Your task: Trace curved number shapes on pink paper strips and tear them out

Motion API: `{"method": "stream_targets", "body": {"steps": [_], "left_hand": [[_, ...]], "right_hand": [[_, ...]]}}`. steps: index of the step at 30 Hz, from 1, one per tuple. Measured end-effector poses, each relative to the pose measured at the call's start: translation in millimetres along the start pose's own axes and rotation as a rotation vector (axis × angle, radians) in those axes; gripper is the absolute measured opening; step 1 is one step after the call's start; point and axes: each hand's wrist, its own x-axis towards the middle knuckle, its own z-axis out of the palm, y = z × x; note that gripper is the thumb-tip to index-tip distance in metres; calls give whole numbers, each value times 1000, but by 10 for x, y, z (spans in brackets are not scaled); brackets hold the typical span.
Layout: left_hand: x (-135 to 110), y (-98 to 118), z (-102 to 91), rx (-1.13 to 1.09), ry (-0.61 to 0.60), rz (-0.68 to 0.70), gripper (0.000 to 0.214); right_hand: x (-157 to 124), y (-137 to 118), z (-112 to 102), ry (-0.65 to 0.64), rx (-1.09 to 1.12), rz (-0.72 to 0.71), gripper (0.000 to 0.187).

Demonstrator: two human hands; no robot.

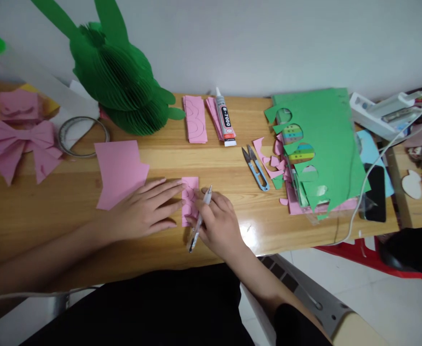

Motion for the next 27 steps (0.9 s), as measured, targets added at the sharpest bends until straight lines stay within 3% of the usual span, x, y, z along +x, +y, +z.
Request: {"method": "stream_targets", "body": {"steps": [8,18,27], "left_hand": [[157,98,-39,151,40,32,32],[166,71,9,126,132,82,30],[127,72,47,78,107,51,42]], "right_hand": [[20,-45,-34,-92,-246,-166,24],[-6,27,-20,-51,-111,-117,31],[75,29,-131,-109,-119,-135,32]]}}
